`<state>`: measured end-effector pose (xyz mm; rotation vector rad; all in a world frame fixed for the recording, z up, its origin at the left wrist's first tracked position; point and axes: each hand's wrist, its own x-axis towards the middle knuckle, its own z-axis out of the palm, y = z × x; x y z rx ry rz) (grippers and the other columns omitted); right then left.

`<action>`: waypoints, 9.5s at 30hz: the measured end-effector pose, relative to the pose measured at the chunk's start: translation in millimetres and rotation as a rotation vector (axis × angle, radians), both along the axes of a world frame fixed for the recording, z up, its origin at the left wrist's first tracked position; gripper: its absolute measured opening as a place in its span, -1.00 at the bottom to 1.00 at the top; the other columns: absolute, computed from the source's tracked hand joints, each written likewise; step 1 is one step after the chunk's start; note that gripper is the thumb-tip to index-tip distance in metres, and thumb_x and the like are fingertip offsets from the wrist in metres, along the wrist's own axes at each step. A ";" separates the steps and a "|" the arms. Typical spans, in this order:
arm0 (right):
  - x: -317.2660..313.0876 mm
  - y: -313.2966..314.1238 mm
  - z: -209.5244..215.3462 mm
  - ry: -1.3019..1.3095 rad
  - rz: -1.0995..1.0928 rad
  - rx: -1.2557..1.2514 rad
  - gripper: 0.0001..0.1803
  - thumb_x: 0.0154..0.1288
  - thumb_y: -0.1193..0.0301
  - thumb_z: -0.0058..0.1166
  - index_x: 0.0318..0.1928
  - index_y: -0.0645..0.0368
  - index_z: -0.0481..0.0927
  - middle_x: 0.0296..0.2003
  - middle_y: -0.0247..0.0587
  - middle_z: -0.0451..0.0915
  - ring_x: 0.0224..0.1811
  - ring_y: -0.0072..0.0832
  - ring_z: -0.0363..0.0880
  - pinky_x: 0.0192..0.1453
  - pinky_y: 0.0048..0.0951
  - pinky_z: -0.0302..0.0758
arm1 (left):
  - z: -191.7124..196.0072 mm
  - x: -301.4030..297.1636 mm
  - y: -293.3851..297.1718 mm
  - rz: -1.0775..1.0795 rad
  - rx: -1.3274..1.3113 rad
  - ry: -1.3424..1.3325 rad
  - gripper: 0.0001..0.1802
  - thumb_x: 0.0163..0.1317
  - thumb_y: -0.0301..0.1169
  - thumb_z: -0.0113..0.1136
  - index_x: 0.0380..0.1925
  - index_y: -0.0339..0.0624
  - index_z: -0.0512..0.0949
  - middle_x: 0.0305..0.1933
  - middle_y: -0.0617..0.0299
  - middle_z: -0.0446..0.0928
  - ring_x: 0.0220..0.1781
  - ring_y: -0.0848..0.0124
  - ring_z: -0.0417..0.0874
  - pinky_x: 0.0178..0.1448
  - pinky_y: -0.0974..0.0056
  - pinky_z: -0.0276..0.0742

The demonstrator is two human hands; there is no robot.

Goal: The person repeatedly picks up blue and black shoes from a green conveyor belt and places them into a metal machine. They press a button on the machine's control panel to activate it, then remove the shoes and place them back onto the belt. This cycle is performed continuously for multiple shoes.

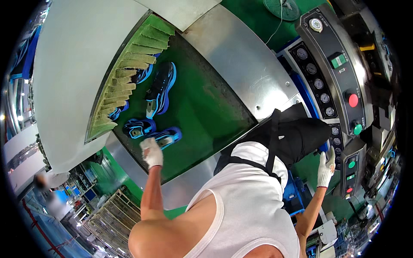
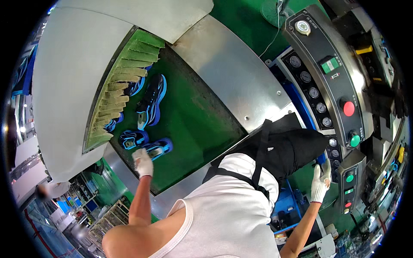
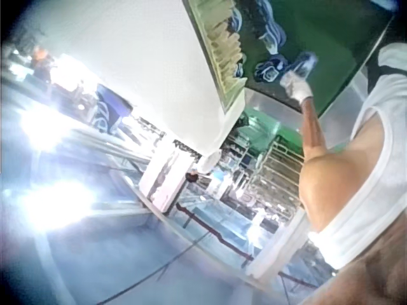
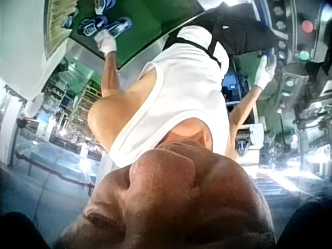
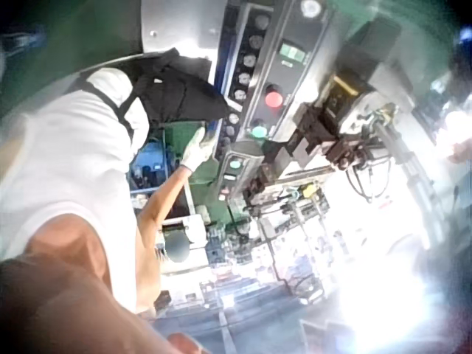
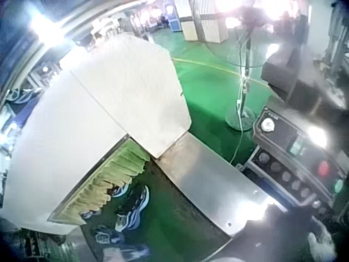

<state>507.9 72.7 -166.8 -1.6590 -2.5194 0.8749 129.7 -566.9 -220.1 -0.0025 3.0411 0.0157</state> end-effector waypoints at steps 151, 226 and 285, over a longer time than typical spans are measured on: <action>707.4 -381.1 83.7 0.007 -1.849 0.463 -0.05 0.40 -0.29 0.12 0.54 0.13 0.41 0.40 -0.12 0.55 0.38 -0.23 0.53 0.49 -0.25 0.41 | 92.6 236.7 528.6 -2.167 0.309 -1.005 -0.53 0.35 -0.45 0.36 0.26 -0.26 0.60 0.28 -0.17 0.62 0.33 -0.11 0.65 0.42 -0.04 0.57; -19.2 -90.2 55.4 2.123 -0.975 -0.627 -0.23 0.24 0.56 0.24 0.49 0.33 0.37 0.20 0.10 0.67 0.16 -0.05 0.74 0.34 0.03 0.66 | 287.6 -110.2 776.5 -1.416 1.094 0.236 -0.47 0.18 -0.46 0.52 0.17 -0.28 0.62 0.19 -0.04 0.63 0.25 0.13 0.67 0.40 0.13 0.53; -76.9 -59.7 42.2 0.611 0.276 -0.089 0.30 0.16 -0.13 0.40 0.69 0.24 -0.03 0.69 0.23 -0.03 0.74 0.13 -0.07 0.73 0.14 0.01 | 114.9 -40.5 523.6 -1.692 0.723 -0.405 -0.88 0.42 -0.45 0.21 -0.25 -0.28 0.63 -0.15 -0.01 0.59 -0.10 0.08 0.64 0.05 0.04 0.58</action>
